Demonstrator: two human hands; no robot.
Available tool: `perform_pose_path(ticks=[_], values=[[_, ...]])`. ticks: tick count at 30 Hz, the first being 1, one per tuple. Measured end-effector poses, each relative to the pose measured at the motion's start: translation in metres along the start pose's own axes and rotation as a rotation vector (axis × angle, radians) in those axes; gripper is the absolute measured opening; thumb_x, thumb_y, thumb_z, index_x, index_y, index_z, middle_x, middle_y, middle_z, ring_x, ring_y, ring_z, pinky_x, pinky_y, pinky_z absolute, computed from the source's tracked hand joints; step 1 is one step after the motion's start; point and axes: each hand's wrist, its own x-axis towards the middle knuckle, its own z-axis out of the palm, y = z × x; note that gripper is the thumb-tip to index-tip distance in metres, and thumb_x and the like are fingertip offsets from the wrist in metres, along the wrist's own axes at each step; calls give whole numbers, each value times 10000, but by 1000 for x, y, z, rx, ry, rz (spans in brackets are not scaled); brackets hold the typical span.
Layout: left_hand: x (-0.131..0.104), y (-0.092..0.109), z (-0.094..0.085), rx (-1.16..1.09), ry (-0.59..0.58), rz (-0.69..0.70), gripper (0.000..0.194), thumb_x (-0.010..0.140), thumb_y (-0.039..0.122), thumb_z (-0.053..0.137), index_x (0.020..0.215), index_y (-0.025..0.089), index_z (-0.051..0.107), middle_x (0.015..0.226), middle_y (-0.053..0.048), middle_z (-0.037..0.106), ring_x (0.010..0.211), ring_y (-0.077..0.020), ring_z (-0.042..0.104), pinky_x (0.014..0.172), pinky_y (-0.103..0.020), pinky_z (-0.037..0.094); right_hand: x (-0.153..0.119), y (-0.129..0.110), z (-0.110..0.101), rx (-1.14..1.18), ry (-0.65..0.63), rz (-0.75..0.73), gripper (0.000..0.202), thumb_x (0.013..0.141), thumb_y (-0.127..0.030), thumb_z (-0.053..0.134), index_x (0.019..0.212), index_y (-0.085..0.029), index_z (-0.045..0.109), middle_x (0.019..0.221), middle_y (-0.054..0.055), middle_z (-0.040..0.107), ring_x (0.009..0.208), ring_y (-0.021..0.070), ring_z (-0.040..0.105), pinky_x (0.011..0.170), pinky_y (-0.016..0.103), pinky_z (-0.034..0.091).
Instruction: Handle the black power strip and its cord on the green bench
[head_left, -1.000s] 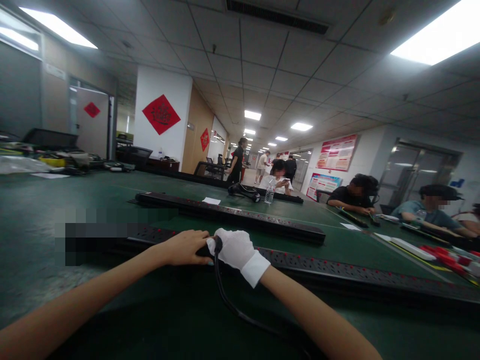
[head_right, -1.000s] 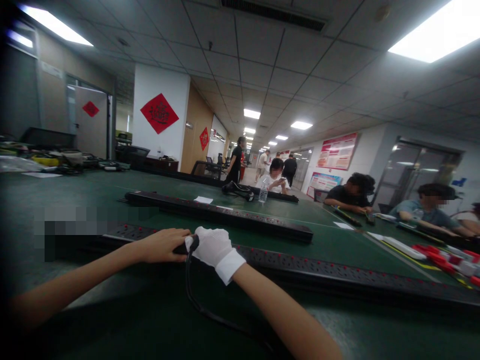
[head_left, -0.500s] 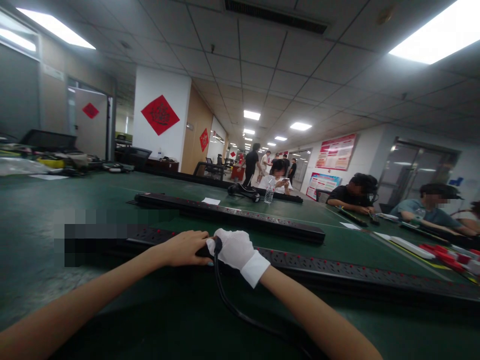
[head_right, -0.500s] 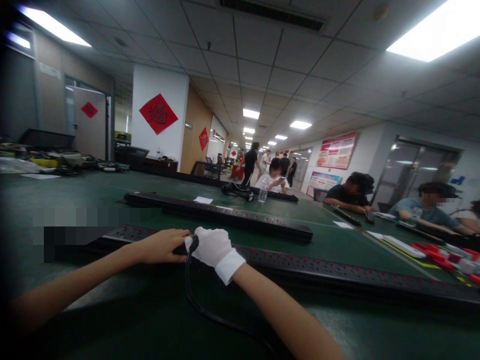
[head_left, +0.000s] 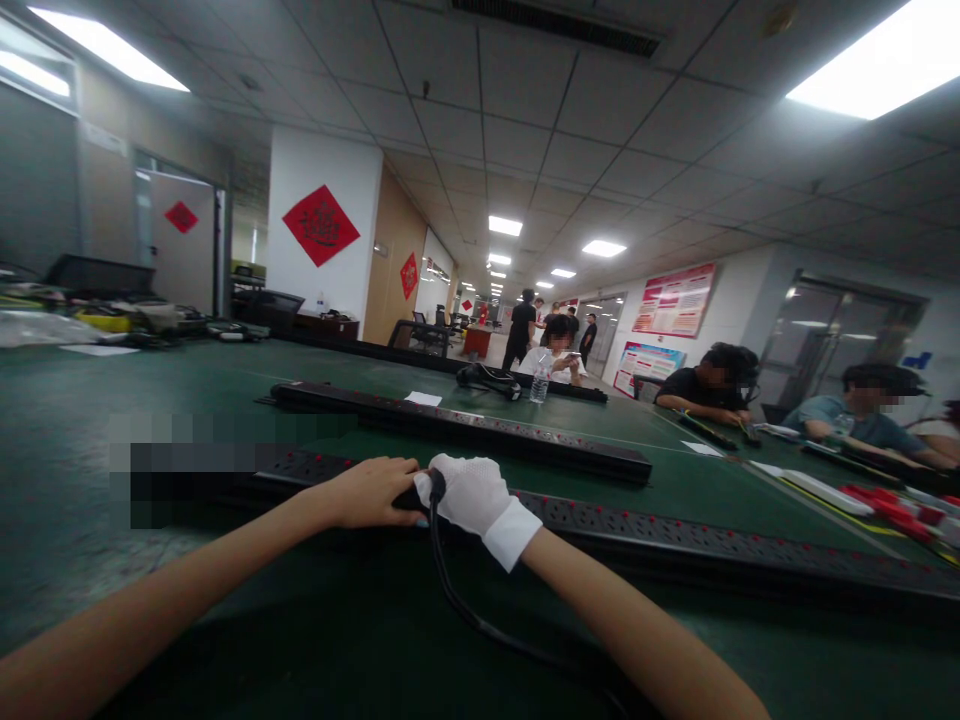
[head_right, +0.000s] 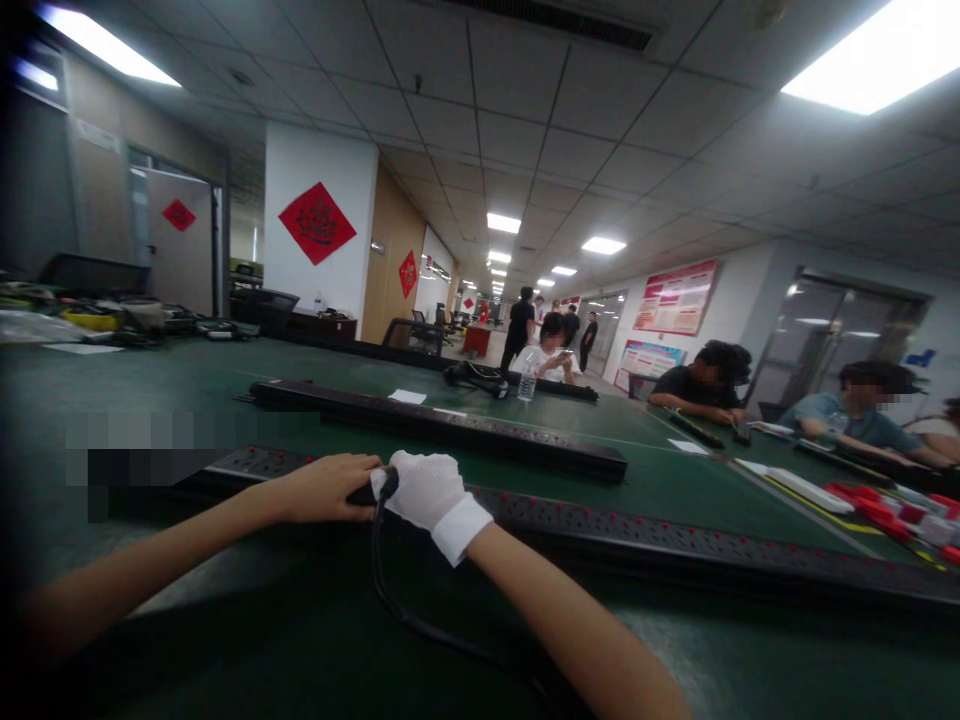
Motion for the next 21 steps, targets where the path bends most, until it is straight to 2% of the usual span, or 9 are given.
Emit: perform_pose_path(ticks=[21], values=[[0, 4, -4, -14, -17, -7, 435, 766, 534, 465, 1040, 206, 541, 1029, -72, 539, 913, -227, 526, 832, -336, 371, 0, -3, -5, -8, -35, 11, 436, 854, -495, 256, 862, -192, 569, 764, 72, 645, 692, 185, 620, 595, 273, 422]])
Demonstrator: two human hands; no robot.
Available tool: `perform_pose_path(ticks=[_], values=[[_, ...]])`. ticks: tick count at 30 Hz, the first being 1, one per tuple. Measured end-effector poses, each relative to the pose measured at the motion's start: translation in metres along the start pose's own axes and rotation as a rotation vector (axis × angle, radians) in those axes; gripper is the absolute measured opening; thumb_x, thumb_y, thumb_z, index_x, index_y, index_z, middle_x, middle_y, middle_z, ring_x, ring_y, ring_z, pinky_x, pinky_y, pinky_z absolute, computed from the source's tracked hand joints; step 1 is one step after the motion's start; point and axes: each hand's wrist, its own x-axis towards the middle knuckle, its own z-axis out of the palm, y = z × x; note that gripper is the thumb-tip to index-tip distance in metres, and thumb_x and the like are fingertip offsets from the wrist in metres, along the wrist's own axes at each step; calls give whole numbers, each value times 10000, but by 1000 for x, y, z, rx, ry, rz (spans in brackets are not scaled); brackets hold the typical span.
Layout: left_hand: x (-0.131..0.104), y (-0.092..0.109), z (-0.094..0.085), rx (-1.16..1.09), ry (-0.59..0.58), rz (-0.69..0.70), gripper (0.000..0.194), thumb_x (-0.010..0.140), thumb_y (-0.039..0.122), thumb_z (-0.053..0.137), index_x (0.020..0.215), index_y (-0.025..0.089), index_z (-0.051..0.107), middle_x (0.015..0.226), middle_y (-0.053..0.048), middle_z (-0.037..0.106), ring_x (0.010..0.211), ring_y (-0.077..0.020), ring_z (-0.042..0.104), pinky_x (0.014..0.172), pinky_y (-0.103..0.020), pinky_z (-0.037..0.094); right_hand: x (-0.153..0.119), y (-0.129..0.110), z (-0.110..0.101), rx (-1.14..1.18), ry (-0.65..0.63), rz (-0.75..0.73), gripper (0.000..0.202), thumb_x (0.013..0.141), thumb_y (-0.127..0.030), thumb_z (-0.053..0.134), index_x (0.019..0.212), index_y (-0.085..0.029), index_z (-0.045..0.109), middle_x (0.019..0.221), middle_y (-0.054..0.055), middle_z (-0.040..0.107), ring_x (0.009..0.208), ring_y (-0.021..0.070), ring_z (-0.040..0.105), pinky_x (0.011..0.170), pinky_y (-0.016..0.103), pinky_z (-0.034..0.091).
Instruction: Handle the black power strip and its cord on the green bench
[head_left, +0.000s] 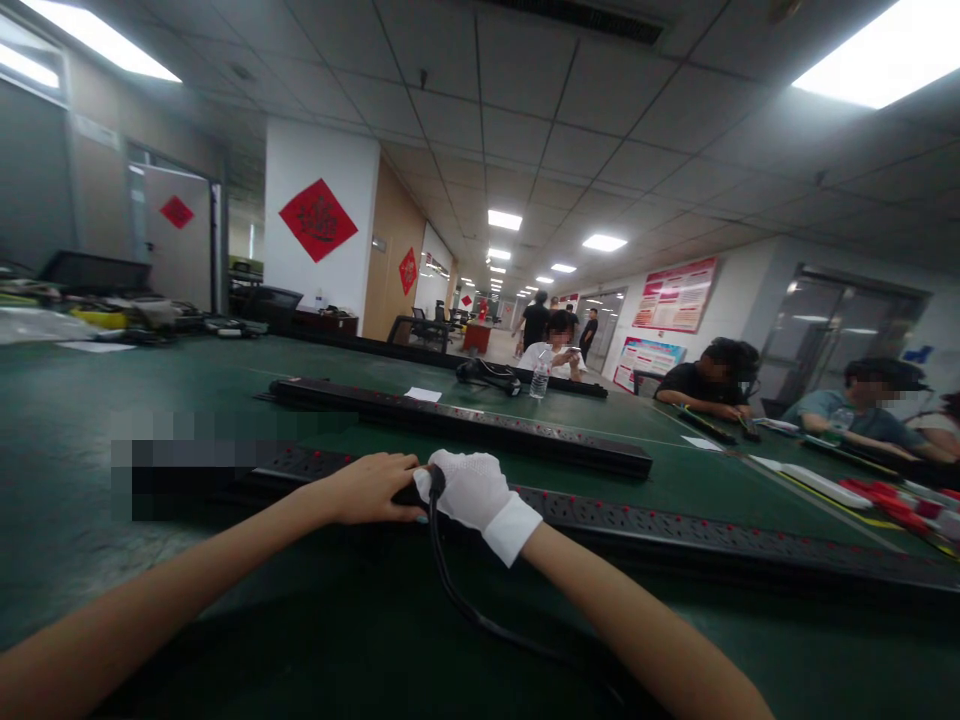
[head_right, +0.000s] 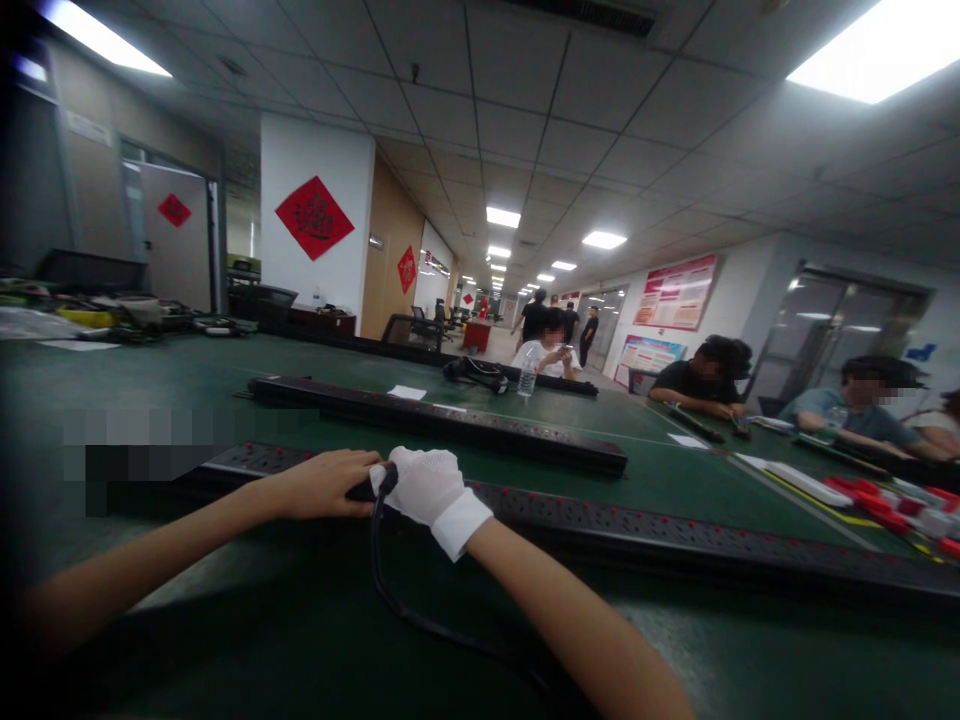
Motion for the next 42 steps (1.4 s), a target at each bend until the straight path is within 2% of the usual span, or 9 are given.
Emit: perform_pose_path(ticks=[11, 17, 25, 30, 42], values=[[0, 0, -1, 4, -5, -3, 458, 770, 563, 436, 1051, 215, 534, 1013, -65, 538, 904, -218, 526, 823, -330, 373, 0, 1, 3, 9, 52, -15, 413, 860, -473, 252, 840, -202, 562, 752, 58, 648, 677, 191, 620, 585, 280, 421], [-1, 1, -1, -17, -3, -13, 450, 763, 557, 453, 1037, 213, 546, 1012, -64, 541, 920, -220, 523, 824, -319, 370, 0, 1, 1, 3, 15, -10, 444, 852, -503, 252, 845, -191, 568, 738, 68, 645, 665, 182, 619, 572, 264, 421], [0, 0, 0, -14, 1, -1, 441, 765, 551, 455, 1037, 215, 544, 1014, -64, 540, 902, -218, 527, 820, -331, 373, 1, 2, 3, 4, 35, -34, 429, 849, -502, 251, 846, -204, 560, 728, 54, 638, 645, 189, 614, 544, 274, 415], [0, -1, 1, -18, -1, -4, 445, 763, 540, 466, 1049, 207, 539, 1016, -71, 543, 922, -225, 522, 843, -337, 362, 1, 1, 1, 3, 27, -23, 429, 868, -469, 235, 839, -200, 568, 775, 60, 639, 688, 174, 608, 580, 267, 417], [-1, -1, 1, 19, 26, 13, 431, 776, 538, 442, 1049, 216, 530, 1032, -66, 538, 914, -221, 526, 826, -334, 383, -1, 2, -1, 48, 100, -136, 410, 875, -438, 252, 880, -199, 585, 849, 45, 598, 776, 147, 555, 685, 252, 401]])
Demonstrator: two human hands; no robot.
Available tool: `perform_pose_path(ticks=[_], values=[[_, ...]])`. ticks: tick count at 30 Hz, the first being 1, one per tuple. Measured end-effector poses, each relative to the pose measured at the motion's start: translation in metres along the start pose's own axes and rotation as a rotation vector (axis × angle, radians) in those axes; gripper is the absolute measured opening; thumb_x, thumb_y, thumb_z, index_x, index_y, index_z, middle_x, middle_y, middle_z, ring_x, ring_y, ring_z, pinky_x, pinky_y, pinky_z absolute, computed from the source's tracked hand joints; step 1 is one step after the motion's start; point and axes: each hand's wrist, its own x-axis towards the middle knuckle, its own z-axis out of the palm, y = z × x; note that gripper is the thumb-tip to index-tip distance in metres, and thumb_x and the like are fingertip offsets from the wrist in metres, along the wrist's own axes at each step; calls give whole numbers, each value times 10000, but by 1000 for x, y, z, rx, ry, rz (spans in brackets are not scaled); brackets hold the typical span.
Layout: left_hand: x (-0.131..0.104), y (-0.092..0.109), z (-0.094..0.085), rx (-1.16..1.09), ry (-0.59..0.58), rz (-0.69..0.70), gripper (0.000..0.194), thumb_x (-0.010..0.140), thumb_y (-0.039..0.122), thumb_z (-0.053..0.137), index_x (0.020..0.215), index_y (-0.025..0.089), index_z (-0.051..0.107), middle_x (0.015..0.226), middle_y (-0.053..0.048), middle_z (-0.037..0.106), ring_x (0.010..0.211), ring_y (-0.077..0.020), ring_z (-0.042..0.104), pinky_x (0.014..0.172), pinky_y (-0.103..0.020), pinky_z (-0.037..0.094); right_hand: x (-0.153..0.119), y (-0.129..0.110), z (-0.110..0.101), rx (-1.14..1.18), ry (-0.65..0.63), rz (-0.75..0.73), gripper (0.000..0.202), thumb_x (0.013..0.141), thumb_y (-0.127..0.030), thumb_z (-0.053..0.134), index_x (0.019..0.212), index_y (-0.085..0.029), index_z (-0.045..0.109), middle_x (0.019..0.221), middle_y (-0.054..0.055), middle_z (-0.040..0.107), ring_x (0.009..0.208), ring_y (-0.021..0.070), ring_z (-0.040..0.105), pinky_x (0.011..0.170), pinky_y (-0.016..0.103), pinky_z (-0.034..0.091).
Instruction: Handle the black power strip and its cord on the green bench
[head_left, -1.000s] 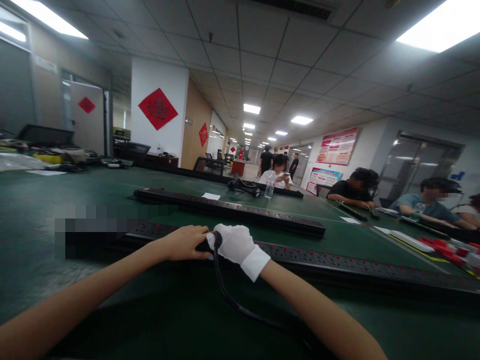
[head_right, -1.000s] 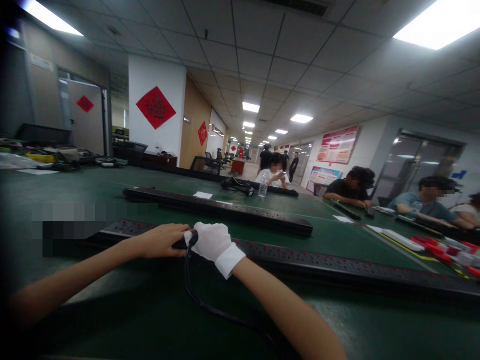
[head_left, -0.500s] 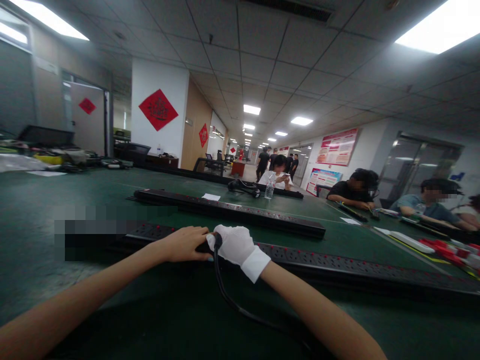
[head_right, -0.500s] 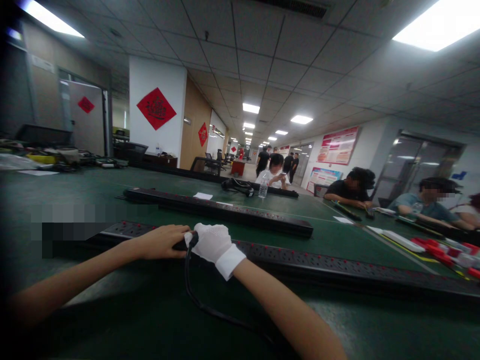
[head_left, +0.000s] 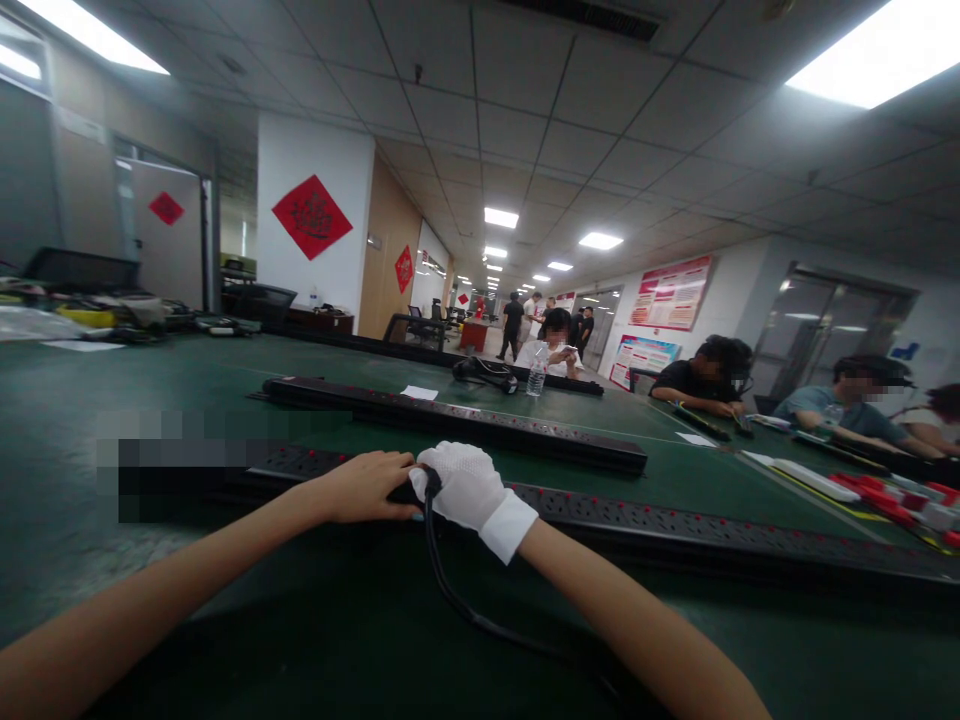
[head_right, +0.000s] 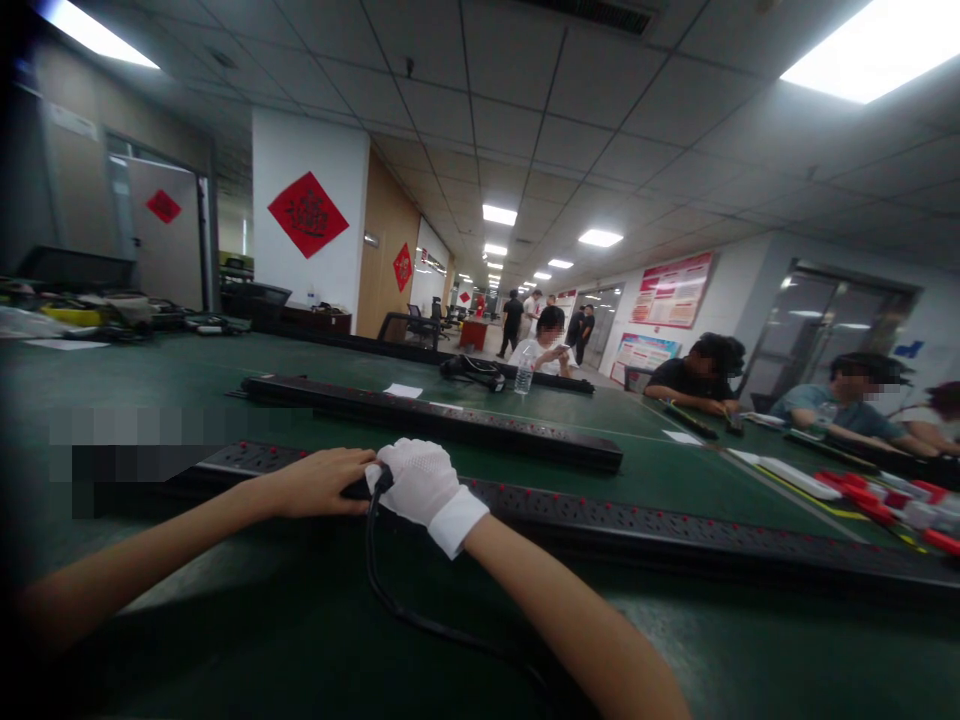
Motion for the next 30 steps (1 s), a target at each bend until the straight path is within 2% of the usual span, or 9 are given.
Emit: perform_pose_path(ticks=[6, 12, 21, 30], values=[[0, -1, 1, 4, -11, 1, 454, 775, 544, 438, 1088, 223, 509, 1031, -68, 537, 908, -221, 528, 822, -335, 384, 1, 4, -1, 75, -41, -22, 388, 864, -456, 291, 908, -203, 582, 877, 45, 594, 799, 140, 562, 684, 238, 414], [1, -2, 3, 17, -13, -20, 548, 768, 566, 426, 1181, 205, 437, 1042, -82, 539, 913, -227, 530, 820, -330, 379, 1, 5, -8, 141, -144, 15, 383, 815, -502, 404, 996, -208, 572, 964, 51, 595, 849, 143, 572, 704, 230, 427], [1, -2, 2, -6, -27, -20, 539, 763, 564, 438, 1175, 217, 446, 1074, -81, 534, 951, -236, 520, 848, -336, 363, -1, 7, -3, 163, -75, 7, 377, 824, -504, 371, 994, -230, 565, 926, 41, 601, 827, 163, 580, 677, 253, 428], [1, -4, 5, -5, -13, -14, 527, 762, 561, 444, 1163, 218, 450, 1043, -72, 535, 924, -225, 528, 833, -330, 371, 0, 10, 2, 150, -71, -21, 371, 828, -497, 352, 971, -222, 556, 913, 45, 590, 801, 163, 581, 639, 249, 426]])
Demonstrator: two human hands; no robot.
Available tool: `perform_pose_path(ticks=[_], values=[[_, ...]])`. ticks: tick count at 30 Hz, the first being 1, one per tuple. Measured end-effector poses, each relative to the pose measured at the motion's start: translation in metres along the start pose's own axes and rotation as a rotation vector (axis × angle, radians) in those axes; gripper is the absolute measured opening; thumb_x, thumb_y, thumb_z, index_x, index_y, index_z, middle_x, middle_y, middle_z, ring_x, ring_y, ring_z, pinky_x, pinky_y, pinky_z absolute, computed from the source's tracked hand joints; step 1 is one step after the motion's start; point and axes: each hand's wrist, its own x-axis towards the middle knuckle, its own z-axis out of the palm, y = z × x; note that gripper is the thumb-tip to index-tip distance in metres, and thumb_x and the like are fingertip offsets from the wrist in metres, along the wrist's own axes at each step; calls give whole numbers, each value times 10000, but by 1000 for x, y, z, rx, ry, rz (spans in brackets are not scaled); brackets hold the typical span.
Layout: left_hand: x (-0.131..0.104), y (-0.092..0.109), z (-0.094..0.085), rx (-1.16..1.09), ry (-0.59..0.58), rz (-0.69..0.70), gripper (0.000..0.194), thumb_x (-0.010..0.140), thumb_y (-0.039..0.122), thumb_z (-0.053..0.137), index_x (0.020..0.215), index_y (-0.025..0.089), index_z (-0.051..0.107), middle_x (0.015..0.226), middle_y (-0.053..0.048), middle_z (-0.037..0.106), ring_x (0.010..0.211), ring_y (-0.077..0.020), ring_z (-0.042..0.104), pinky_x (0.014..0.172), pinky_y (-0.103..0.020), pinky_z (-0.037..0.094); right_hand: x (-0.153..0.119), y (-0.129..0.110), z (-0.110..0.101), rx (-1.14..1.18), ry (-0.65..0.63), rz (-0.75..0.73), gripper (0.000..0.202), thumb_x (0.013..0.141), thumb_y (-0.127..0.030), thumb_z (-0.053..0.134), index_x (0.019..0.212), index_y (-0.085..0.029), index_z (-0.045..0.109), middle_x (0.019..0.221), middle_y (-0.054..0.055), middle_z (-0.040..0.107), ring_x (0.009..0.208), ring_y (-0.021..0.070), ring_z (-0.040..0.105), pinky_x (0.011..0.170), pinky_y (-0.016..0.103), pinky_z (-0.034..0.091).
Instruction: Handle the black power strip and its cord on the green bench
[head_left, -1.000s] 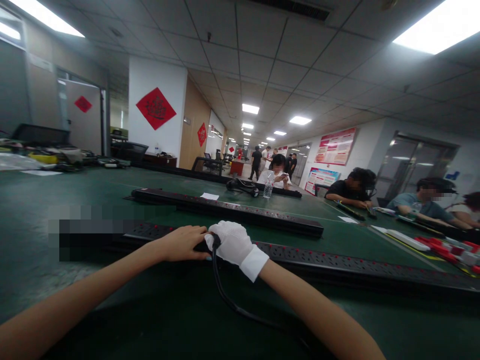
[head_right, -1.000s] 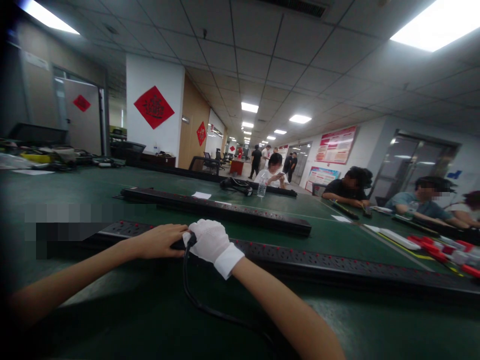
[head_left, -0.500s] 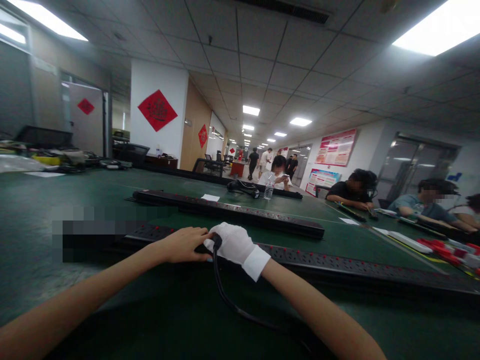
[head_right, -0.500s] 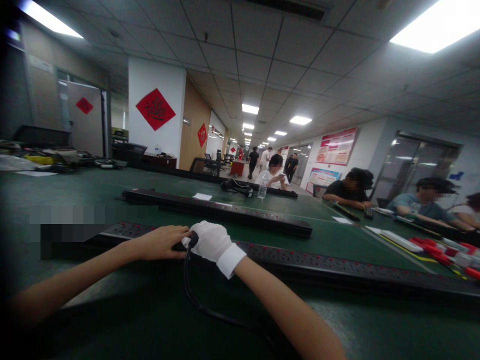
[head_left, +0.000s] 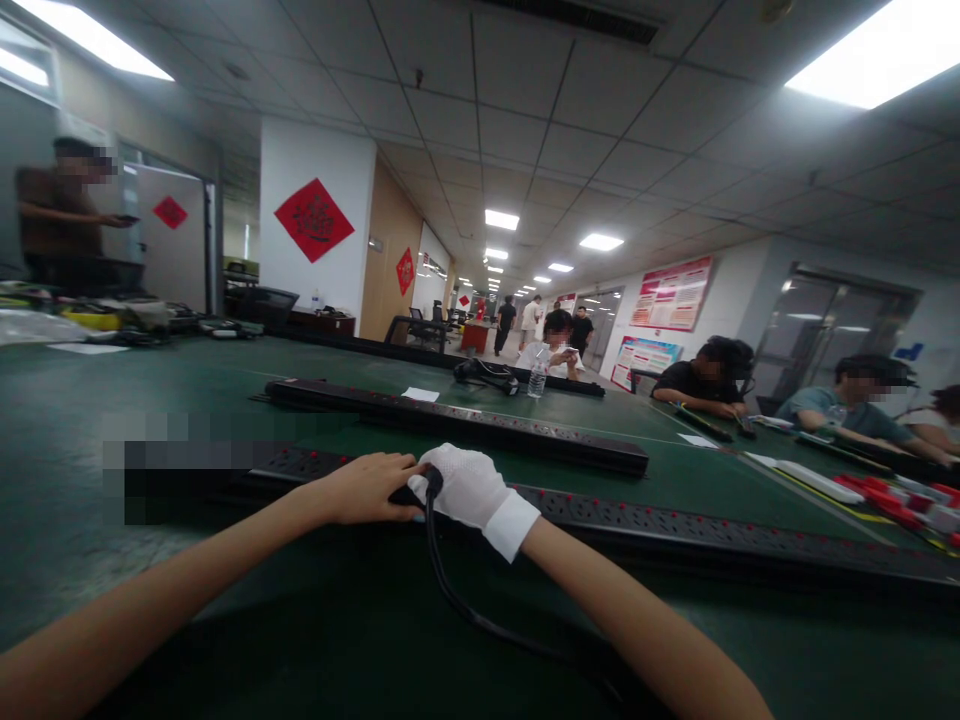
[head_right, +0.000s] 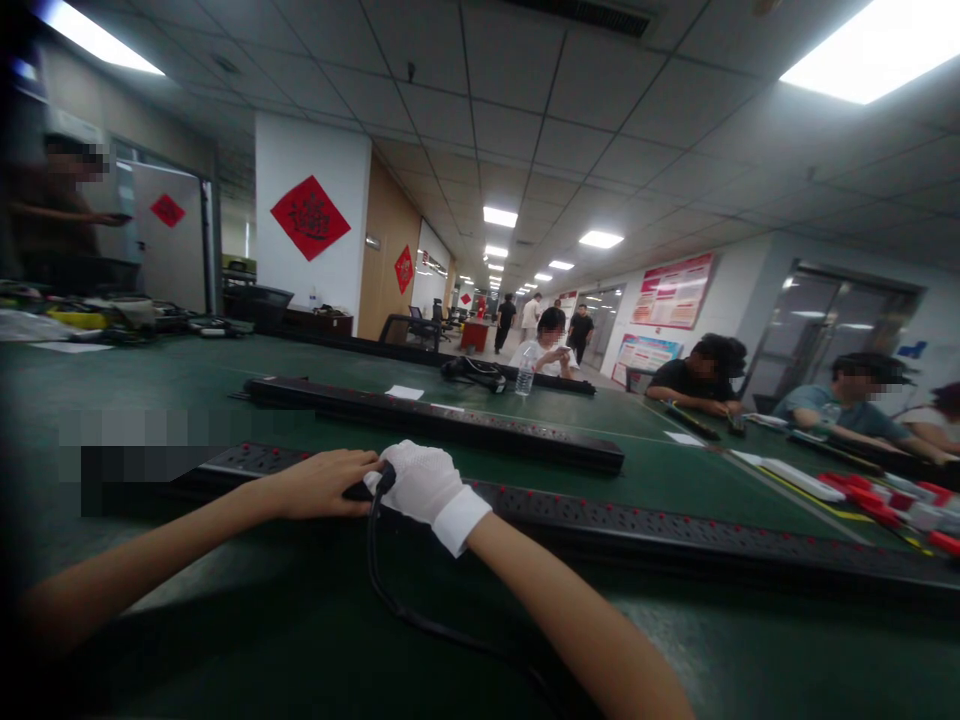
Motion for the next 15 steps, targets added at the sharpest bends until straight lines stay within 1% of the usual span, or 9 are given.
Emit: perform_pose_path(ticks=[4, 7, 11, 15], values=[[0, 0, 0, 5, 5, 1, 544, 765, 574, 426, 1176, 218, 438, 1052, -74, 530, 929, -224, 525, 829, -325, 371, 0, 2, 4, -3, 46, -14, 369, 824, -513, 342, 962, -244, 554, 895, 26, 593, 770, 162, 582, 620, 250, 425], [0, 0, 0, 5, 6, -2, 534, 762, 567, 439, 1166, 218, 449, 1055, -72, 530, 929, -223, 523, 831, -324, 366, -1, 1, 5, -17, 55, -9, 364, 823, -509, 354, 962, -240, 557, 895, 24, 595, 771, 158, 582, 626, 243, 422], [0, 1, -1, -4, 10, 6, 457, 760, 538, 469, 1095, 228, 506, 1035, -57, 541, 922, -220, 524, 837, -326, 361, 0, -1, 4, -35, 57, 15, 389, 842, -513, 315, 954, -237, 566, 899, 27, 598, 770, 151, 582, 633, 241, 420], [-1, 2, -1, -11, 25, 22, 396, 771, 520, 465, 1023, 225, 542, 1007, -50, 545, 902, -214, 528, 825, -323, 373, 1, -2, 3, -29, 62, -10, 444, 858, -526, 238, 924, -246, 576, 870, 21, 599, 739, 144, 580, 610, 237, 419]])
